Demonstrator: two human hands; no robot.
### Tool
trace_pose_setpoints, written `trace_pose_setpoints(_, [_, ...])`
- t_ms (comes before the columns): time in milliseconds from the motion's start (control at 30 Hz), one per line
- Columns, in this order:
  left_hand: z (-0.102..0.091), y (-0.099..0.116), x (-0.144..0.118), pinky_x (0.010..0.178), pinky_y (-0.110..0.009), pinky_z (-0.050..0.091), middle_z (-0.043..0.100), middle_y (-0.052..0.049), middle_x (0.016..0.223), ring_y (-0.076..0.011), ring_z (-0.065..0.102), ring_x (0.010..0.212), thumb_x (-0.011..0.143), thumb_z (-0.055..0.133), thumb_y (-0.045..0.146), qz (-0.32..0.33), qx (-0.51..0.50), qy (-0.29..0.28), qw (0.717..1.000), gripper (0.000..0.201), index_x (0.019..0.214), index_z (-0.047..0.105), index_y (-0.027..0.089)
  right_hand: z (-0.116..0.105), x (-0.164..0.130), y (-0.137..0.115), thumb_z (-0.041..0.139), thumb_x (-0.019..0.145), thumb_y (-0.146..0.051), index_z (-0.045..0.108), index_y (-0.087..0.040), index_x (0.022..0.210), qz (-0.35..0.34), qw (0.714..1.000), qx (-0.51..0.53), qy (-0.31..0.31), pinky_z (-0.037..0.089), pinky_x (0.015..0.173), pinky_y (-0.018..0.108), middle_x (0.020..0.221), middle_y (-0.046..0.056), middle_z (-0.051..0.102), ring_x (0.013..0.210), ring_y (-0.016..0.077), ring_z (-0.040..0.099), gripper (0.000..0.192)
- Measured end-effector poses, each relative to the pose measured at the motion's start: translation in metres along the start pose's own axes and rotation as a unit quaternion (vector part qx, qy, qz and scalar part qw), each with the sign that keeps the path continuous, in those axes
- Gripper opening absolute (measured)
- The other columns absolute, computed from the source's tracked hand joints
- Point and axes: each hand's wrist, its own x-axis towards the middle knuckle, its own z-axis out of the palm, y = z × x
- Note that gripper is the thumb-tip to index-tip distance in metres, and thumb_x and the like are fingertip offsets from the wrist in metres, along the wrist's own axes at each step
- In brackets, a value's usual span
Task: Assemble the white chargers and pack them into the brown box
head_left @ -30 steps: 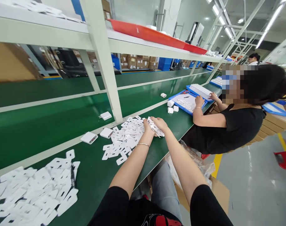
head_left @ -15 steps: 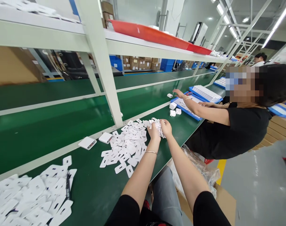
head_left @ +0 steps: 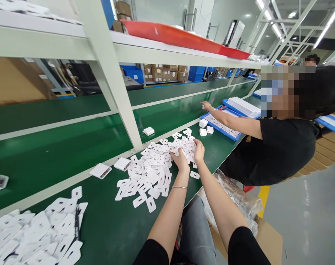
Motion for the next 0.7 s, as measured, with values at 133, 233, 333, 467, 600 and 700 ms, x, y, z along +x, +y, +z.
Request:
trace_pose_setpoints(133, [-0.005, 0.0, -0.004, 0.128, -0.042, 0.036, 0.043, -0.014, 0.164, -0.024, 0.041, 0.155, 0.089, 0.06, 0.018, 0.046, 0.077, 0.003, 0.996, 0.068, 0.153, 0.038, 0.022, 0.001, 0.0, 0.001, 0.022, 0.102, -0.047, 0.073, -0.018, 0.122, 0.007, 1.0, 0.02, 0.014, 0.047, 0.11, 0.037, 0.136, 0.011, 0.07, 0.13, 0.0248, 0.062, 0.062])
trace_pose_setpoints(233, [-0.008, 0.0, -0.007, 0.133, -0.044, 0.025, 0.036, -0.015, 0.169, -0.0252, 0.03, 0.161, 0.087, 0.06, 0.015, 0.078, 0.139, -0.002, 0.987, 0.072, 0.155, 0.038, 0.021, 0.001, 0.001, 0.002, 0.033, 0.107, -0.049, 0.071, -0.018, 0.121, 0.011, 0.999, 0.028, 0.029, 0.047, 0.111, 0.042, 0.135, 0.011, 0.07, 0.13, 0.0259, 0.061, 0.051])
trace_pose_setpoints(333, [-0.01, 0.002, -0.01, 0.134, -0.048, 0.019, 0.032, -0.018, 0.17, -0.0289, 0.023, 0.164, 0.085, 0.06, 0.013, 0.114, 0.201, -0.022, 0.973, 0.072, 0.154, 0.042, 0.02, 0.001, 0.006, 0.002, 0.056, 0.105, -0.053, 0.069, -0.017, 0.123, 0.026, 0.998, 0.045, 0.033, 0.05, 0.109, 0.049, 0.135, 0.012, 0.068, 0.126, 0.0274, 0.064, 0.042])
trace_pose_setpoints(467, [-0.012, 0.012, -0.014, 0.133, -0.056, 0.017, 0.022, -0.023, 0.172, -0.0373, 0.015, 0.165, 0.083, 0.065, 0.013, 0.156, 0.275, -0.049, 0.947, 0.063, 0.144, 0.055, 0.016, -0.01, 0.019, -0.001, 0.059, 0.104, -0.058, 0.068, -0.016, 0.124, 0.059, 0.994, 0.093, -0.002, 0.054, 0.104, 0.049, 0.127, 0.011, 0.071, 0.116, 0.0262, 0.069, 0.047])
trace_pose_setpoints(600, [-0.014, 0.024, -0.02, 0.13, -0.068, 0.008, 0.028, -0.02, 0.171, -0.0411, 0.011, 0.165, 0.08, 0.068, 0.011, 0.212, 0.347, -0.064, 0.911, 0.055, 0.134, 0.064, 0.021, -0.029, 0.025, -0.003, 0.032, 0.107, -0.065, 0.069, -0.016, 0.124, 0.081, 0.986, 0.138, -0.034, 0.054, 0.103, 0.047, 0.123, 0.014, 0.074, 0.117, 0.0275, 0.07, 0.064])
trace_pose_setpoints(700, [-0.018, 0.032, -0.033, 0.125, -0.075, 0.015, 0.043, -0.019, 0.161, -0.0438, 0.016, 0.162, 0.083, 0.064, 0.011, 0.266, 0.409, -0.061, 0.871, 0.043, 0.124, 0.068, 0.023, -0.041, 0.025, -0.002, 0.016, 0.103, -0.065, 0.071, -0.017, 0.122, 0.087, 0.983, 0.155, -0.05, 0.055, 0.103, 0.045, 0.118, 0.016, 0.077, 0.119, 0.0301, 0.071, 0.076])
